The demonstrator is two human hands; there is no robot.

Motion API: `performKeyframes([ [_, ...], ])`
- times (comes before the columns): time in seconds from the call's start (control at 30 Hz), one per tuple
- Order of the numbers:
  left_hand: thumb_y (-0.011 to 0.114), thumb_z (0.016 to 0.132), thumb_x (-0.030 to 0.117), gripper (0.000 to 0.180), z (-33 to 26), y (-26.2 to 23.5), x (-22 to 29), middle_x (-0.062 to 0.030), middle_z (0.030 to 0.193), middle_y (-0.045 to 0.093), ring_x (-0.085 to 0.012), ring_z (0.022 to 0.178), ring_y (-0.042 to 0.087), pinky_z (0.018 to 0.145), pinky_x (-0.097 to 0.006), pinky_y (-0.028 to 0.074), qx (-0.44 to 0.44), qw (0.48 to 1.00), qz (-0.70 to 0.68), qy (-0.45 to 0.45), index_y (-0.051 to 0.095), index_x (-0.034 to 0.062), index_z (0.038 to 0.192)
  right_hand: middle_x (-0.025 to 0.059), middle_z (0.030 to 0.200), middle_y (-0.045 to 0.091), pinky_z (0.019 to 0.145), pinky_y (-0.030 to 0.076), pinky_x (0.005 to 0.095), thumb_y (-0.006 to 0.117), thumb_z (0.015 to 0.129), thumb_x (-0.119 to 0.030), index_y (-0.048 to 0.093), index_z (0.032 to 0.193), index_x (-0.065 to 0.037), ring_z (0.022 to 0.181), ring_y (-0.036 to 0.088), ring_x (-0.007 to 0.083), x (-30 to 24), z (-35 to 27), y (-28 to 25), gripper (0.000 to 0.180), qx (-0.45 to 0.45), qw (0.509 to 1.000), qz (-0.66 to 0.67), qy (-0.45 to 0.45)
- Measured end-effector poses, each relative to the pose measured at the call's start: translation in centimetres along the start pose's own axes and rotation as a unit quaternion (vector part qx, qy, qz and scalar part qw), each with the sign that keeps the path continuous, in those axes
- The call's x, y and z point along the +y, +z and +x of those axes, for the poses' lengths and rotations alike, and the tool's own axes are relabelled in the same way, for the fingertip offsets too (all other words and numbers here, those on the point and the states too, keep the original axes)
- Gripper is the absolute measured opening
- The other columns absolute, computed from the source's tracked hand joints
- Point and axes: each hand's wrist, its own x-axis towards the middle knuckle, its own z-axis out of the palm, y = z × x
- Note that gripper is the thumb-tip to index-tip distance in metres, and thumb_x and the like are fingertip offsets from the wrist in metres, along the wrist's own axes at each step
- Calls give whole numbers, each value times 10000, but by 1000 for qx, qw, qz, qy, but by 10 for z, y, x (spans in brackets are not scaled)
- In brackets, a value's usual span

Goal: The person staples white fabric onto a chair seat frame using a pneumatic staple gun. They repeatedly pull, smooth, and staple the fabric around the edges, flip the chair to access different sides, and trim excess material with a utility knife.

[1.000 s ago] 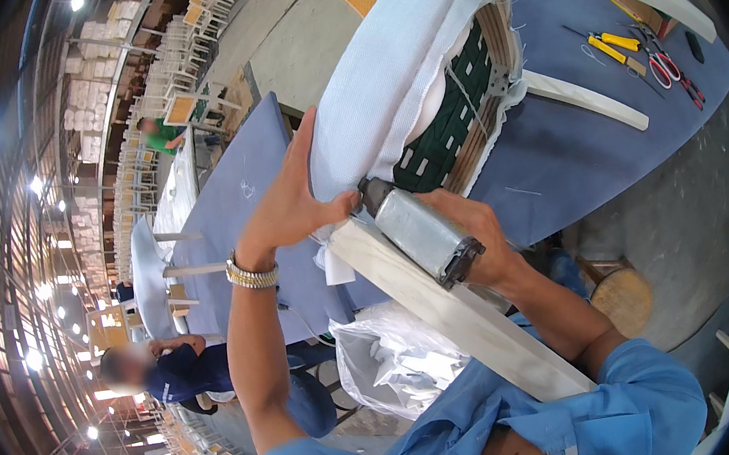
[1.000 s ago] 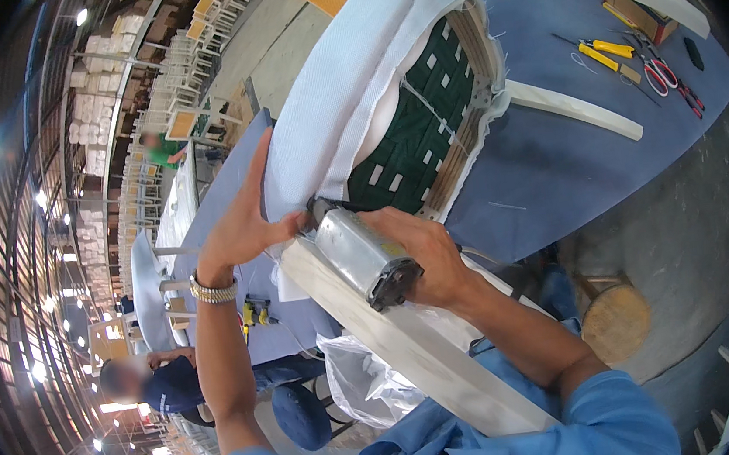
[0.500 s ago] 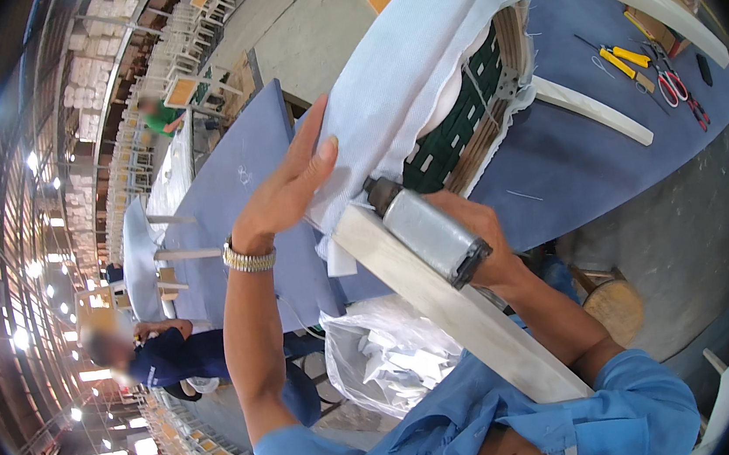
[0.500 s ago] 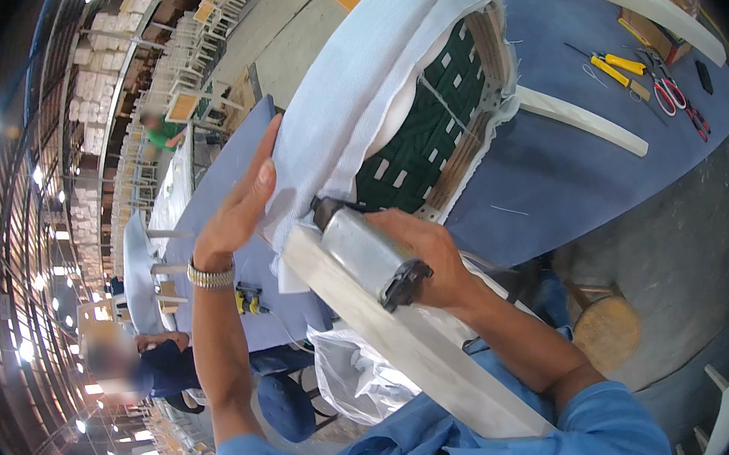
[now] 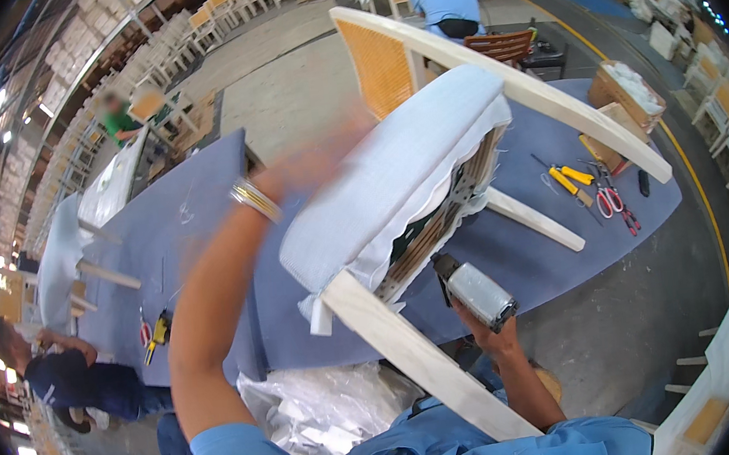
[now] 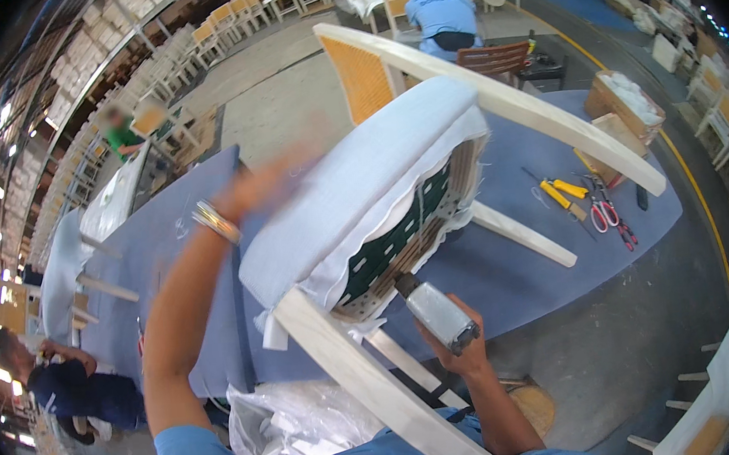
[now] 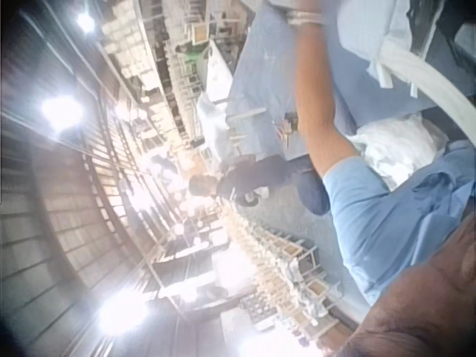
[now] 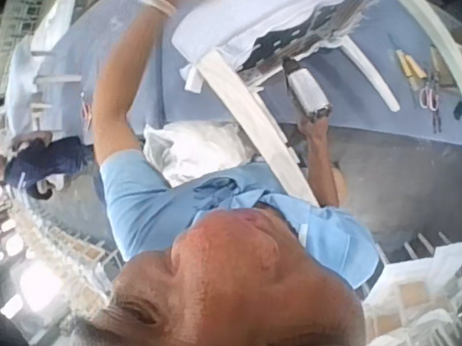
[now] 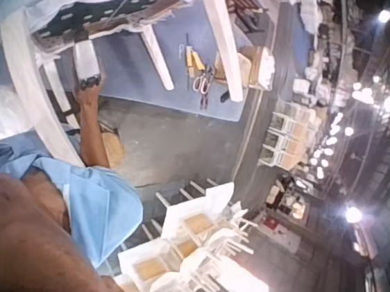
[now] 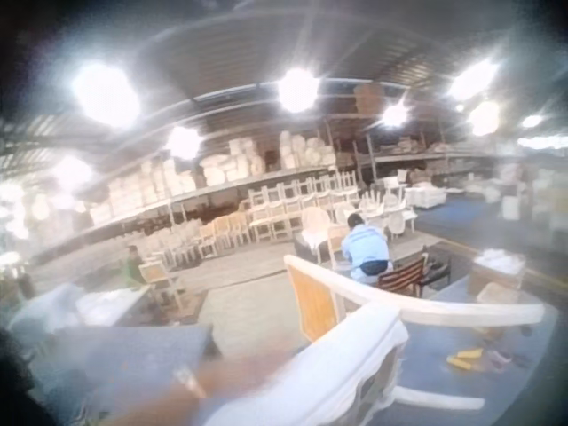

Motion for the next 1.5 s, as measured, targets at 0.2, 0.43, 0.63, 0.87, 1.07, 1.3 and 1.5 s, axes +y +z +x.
performKeyframes([
  [0.2, 236, 1099, 446, 668, 41, -24, 118, -131, 1672, 120, -225, 1545, 91, 1248, -358, 68, -55, 968, -246, 11, 130, 2, 1586, 72, 903, 669, 736, 512, 293, 790, 806, -59, 680, 1016, -19, 796, 653, 174, 17, -6, -29, 240, 51, 997, -54, 21],
  [0.43, 442, 912, 754, 1022, -5, 39, 164, -313, 1612, 168, -430, 1519, 138, 1218, -529, 151, -168, 962, 165, 141, 282, -40, 1534, 81, 918, 681, 734, 516, 310, 795, 812, -100, 673, 1019, -38, 803, 655, 189, 21, -2, -30, 248, 35, 990, -131, -24],
  [0.63, 656, 870, 604, 849, -121, 39, 262, -184, 1447, 488, -350, 1333, 474, 1119, -544, 333, -246, 942, 11, 228, 443, 49, 1476, 118, 887, 684, 737, 522, 338, 802, 805, -145, 668, 1004, -24, 797, 671, 225, 34, -11, -35, 269, 86, 990, -110, 29],
  [0.87, 755, 786, 562, 588, -174, 85, 294, -2, 652, 668, -200, 593, 643, 658, -313, 492, 70, 978, 20, 194, 738, 76, 1116, 146, 916, 710, 756, 525, 361, 821, 783, -250, 668, 1020, -4, 835, 688, 257, 69, -48, -84, 374, 36, 978, -203, 36],
  [1.07, 776, 778, 505, 424, -167, 109, 299, 3, 569, 659, -194, 536, 630, 618, -292, 471, 188, 971, -15, 143, 787, 104, 917, 183, 1188, 639, 876, 531, 506, 800, 726, -256, 636, 1229, -118, 1089, 639, 404, 81, 12, -120, 547, -169, 858, -485, 35],
  [1.3, 790, 784, 428, 349, -172, 112, 312, 3, 591, 669, -175, 554, 638, 668, -295, 477, 214, 974, -26, 75, 790, 109, 924, 203, 1321, 511, 985, 471, 514, 660, 815, -62, 501, 1392, -139, 1183, 559, 431, 224, 61, -125, 603, -204, 851, -470, -114],
  [1.5, 647, 917, 381, 358, -180, 134, 332, -30, 629, 709, -122, 606, 633, 1037, -367, 338, 302, 942, -134, -60, 782, 49, 924, 240, 1479, 462, 1081, 434, 467, 681, 841, -109, 453, 1478, -139, 1322, 489, 434, 245, 54, -164, 678, -261, 859, -397, -190],
])
